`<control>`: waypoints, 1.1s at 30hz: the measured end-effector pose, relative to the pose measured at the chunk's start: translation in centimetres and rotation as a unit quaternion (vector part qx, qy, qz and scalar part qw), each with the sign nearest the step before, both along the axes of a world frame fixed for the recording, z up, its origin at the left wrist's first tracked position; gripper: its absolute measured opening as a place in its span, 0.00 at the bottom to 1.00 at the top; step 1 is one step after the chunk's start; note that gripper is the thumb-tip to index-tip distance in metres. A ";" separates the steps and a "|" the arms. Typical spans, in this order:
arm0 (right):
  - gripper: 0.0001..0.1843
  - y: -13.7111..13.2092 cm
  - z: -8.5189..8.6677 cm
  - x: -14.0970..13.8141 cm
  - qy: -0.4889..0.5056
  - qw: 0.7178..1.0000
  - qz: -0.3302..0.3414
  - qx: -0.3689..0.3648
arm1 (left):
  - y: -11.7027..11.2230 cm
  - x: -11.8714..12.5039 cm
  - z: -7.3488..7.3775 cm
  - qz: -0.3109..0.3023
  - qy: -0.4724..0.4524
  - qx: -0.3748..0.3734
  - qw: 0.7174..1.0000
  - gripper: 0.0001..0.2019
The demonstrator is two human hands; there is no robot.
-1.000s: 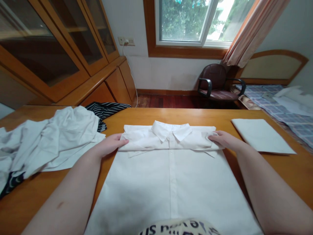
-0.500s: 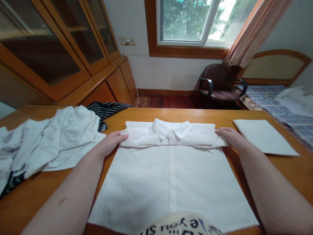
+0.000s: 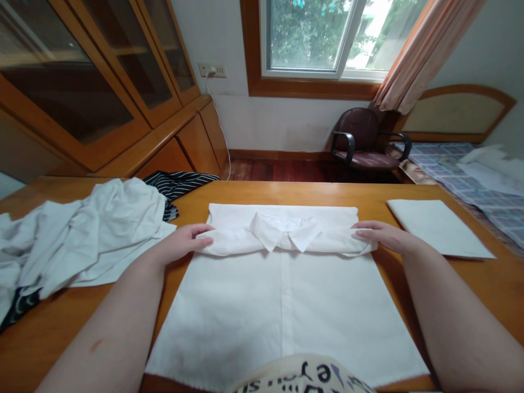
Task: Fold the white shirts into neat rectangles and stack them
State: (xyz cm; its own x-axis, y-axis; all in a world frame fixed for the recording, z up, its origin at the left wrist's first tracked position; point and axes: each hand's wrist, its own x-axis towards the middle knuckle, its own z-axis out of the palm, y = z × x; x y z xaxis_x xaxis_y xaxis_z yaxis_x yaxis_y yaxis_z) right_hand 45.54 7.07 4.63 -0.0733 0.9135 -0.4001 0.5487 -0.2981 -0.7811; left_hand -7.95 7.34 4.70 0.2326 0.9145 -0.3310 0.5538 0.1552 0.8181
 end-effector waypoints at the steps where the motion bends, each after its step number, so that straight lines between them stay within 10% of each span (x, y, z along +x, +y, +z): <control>1: 0.21 -0.1 0.2 -0.2 0.007 1.000 0.007 0.001 | -0.1 0.1 0.1 0.003 0.009 0.009 1.000 0.23; 17: 0.25 -0.6 1.7 -1.5 0.026 0.967 0.208 -0.144 | -0.8 1.1 1.7 -0.189 0.166 -0.030 0.967 0.14; 33: 0.25 1.1 -1.8 -1.0 -0.050 0.984 0.003 0.173 | 0.1 1.4 0.1 -0.180 0.165 0.121 0.962 0.17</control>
State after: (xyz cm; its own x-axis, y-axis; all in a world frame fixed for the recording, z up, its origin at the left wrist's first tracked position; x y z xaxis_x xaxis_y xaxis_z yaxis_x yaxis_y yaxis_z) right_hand 44.55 8.15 2.79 -0.0556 0.9960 -0.0698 0.6282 -0.0195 -0.7778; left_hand -6.59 7.44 4.77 0.4678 0.8537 -0.2288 0.7719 -0.2686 0.5762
